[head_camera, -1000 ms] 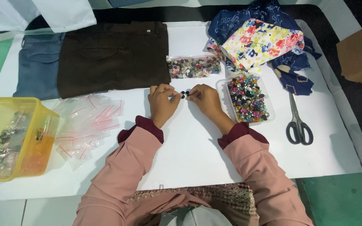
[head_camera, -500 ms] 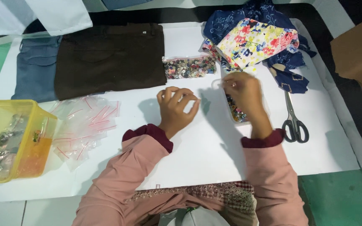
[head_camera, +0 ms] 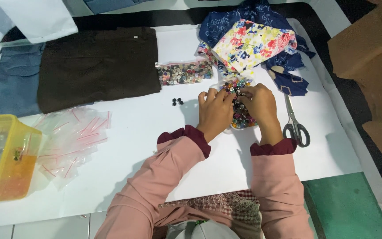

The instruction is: The person sorts various buttons by hand, picking them from a container and placing them into organized groups on a white table; they move plastic bags and fabric aside to clear space.

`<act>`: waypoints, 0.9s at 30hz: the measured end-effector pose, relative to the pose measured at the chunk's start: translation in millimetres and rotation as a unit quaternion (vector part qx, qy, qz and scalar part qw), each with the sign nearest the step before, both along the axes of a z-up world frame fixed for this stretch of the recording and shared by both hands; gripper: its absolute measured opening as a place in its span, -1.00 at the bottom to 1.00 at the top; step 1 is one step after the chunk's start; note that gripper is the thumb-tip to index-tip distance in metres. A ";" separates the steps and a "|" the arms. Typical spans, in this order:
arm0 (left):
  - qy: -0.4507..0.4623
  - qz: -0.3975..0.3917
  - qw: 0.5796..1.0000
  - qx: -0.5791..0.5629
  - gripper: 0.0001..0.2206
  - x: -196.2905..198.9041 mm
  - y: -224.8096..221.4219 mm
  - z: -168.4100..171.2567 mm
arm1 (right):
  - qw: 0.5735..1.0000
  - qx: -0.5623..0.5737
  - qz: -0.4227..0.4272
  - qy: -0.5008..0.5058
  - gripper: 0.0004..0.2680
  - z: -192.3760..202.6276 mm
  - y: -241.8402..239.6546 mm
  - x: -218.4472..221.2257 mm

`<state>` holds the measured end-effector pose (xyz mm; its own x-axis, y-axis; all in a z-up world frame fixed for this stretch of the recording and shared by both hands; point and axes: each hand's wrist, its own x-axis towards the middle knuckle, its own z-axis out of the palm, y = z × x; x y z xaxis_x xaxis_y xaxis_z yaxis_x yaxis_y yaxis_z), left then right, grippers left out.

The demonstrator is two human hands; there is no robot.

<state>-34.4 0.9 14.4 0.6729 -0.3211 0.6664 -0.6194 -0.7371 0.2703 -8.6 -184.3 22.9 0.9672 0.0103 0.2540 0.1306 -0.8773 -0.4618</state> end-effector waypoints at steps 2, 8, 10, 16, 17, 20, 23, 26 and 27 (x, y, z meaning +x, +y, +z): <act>0.030 0.002 1.000 0.006 -0.83 7.5 -7.8 -9.5 | 1.000 -0.010 -0.006 -0.002 -0.83 0.0 1.1 -1.1; 0.071 0.011 0.997 0.019 -0.83 21.5 -19.7 -20.7 | 1.000 -0.020 -0.009 0.004 -0.84 -7.5 -2.1 3.0; 0.069 0.016 0.997 0.023 -0.86 23.5 -20.5 -22.2 | 1.000 -0.021 -0.007 0.006 -0.85 -4.9 -0.6 1.7; 0.059 0.035 0.997 0.029 -0.95 22.6 -21.8 -21.8 | 1.000 -0.005 0.010 -0.003 -0.85 -3.7 0.7 0.9; 0.059 0.037 0.997 0.031 -0.95 21.6 -21.8 -21.4 | 1.000 -0.006 0.010 -0.004 -0.85 -3.7 1.3 1.0; 0.060 0.035 0.997 0.027 -0.95 20.9 -21.5 -19.1 | 1.000 -0.006 0.012 -0.008 -0.84 0.9 4.5 -0.5; 0.047 0.023 0.999 0.005 -0.94 18.5 -19.1 -15.3 | 0.999 -0.008 0.004 -0.033 -0.85 -6.5 3.3 2.8; 0.021 0.005 0.999 -0.027 -0.93 14.9 -12.2 -7.9 | 0.997 -0.004 -0.006 -0.075 -0.86 -5.2 6.4 2.8; 0.009 -0.004 0.999 -0.042 -0.93 13.1 -9.4 -5.3 | 0.995 0.004 -0.008 -0.094 -0.86 -2.6 8.5 1.5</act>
